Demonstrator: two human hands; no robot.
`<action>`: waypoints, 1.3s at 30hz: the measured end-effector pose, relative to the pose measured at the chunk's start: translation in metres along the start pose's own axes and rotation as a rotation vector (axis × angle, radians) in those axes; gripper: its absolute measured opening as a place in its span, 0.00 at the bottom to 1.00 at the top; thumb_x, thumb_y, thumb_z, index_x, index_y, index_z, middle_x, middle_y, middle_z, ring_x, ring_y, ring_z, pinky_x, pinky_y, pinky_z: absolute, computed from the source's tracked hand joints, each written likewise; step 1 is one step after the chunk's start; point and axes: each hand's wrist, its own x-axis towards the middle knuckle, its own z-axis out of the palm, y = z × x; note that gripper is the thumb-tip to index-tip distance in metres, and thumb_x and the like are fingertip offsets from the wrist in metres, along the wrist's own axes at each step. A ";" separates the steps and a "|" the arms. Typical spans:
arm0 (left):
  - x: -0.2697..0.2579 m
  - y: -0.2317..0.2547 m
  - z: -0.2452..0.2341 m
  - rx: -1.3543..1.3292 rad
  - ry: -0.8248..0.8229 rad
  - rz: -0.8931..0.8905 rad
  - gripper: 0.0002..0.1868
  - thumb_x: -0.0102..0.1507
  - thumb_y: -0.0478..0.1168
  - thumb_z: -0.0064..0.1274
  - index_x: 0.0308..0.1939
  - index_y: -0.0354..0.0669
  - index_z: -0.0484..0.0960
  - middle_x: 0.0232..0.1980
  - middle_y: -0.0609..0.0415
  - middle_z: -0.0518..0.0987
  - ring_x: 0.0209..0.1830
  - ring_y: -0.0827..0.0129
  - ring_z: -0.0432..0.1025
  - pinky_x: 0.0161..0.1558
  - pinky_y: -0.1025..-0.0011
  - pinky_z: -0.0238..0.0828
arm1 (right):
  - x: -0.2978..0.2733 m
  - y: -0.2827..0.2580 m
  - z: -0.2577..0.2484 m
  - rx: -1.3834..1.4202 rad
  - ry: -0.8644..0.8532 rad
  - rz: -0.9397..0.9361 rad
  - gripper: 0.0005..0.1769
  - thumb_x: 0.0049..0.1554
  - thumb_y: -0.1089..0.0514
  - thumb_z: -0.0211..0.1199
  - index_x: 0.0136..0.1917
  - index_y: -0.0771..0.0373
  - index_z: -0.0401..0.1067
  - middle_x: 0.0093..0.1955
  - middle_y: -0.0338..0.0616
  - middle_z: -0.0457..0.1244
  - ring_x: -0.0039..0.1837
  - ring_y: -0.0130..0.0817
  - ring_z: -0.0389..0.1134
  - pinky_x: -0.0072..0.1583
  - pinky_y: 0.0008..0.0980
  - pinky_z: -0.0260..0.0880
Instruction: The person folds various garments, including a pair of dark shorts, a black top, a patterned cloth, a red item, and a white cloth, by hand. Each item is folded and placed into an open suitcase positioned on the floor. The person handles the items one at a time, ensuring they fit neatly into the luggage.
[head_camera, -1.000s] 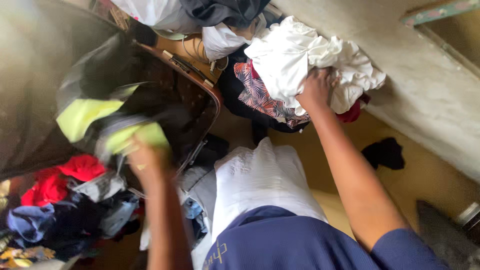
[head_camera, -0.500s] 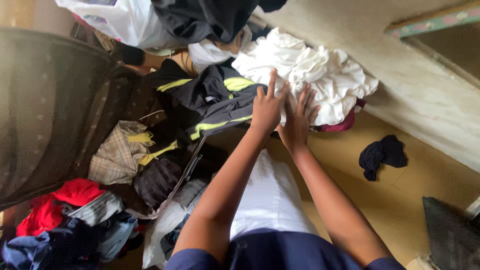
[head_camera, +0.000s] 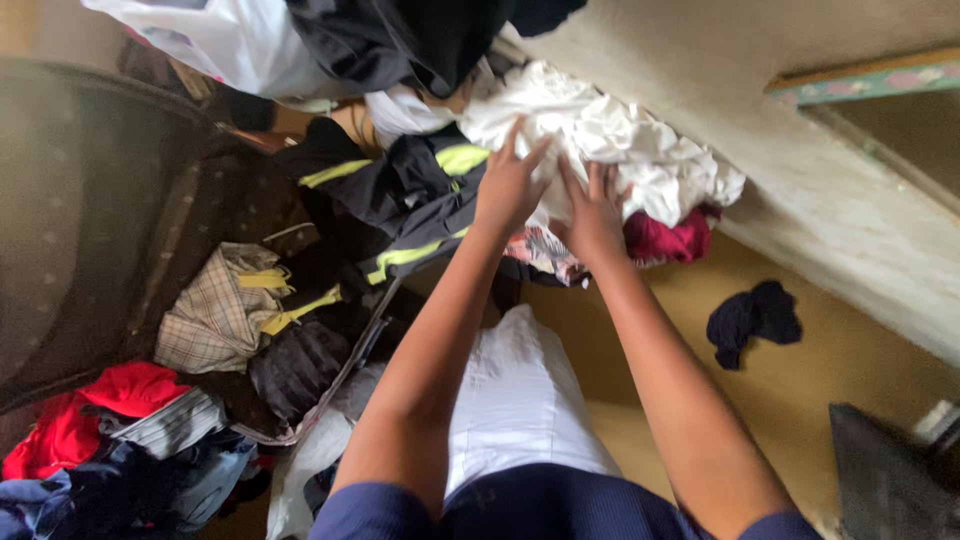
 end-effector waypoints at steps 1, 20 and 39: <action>-0.013 -0.001 -0.008 -0.105 0.086 0.015 0.37 0.58 0.45 0.63 0.71 0.50 0.72 0.78 0.38 0.54 0.60 0.43 0.71 0.61 0.52 0.71 | -0.004 -0.004 -0.007 0.008 0.015 0.023 0.59 0.49 0.52 0.77 0.84 0.49 0.47 0.82 0.67 0.40 0.81 0.73 0.37 0.74 0.75 0.33; -0.278 -0.093 -0.139 -0.910 0.227 -0.675 0.08 0.61 0.40 0.59 0.40 0.40 0.84 0.24 0.64 0.68 0.23 0.78 0.58 0.26 0.73 0.54 | -0.066 -0.092 -0.031 0.218 0.131 0.011 0.24 0.62 0.53 0.65 0.67 0.65 0.69 0.68 0.61 0.62 0.69 0.57 0.64 0.67 0.48 0.65; -0.585 -0.098 -0.357 -1.227 0.761 -0.337 0.12 0.68 0.38 0.55 0.49 0.31 0.83 0.38 0.65 0.80 0.35 0.84 0.69 0.38 0.81 0.65 | -0.134 -0.465 -0.064 1.002 -0.731 -0.372 0.10 0.61 0.59 0.63 0.51 0.68 0.77 0.45 0.35 0.70 0.47 0.24 0.69 0.51 0.25 0.69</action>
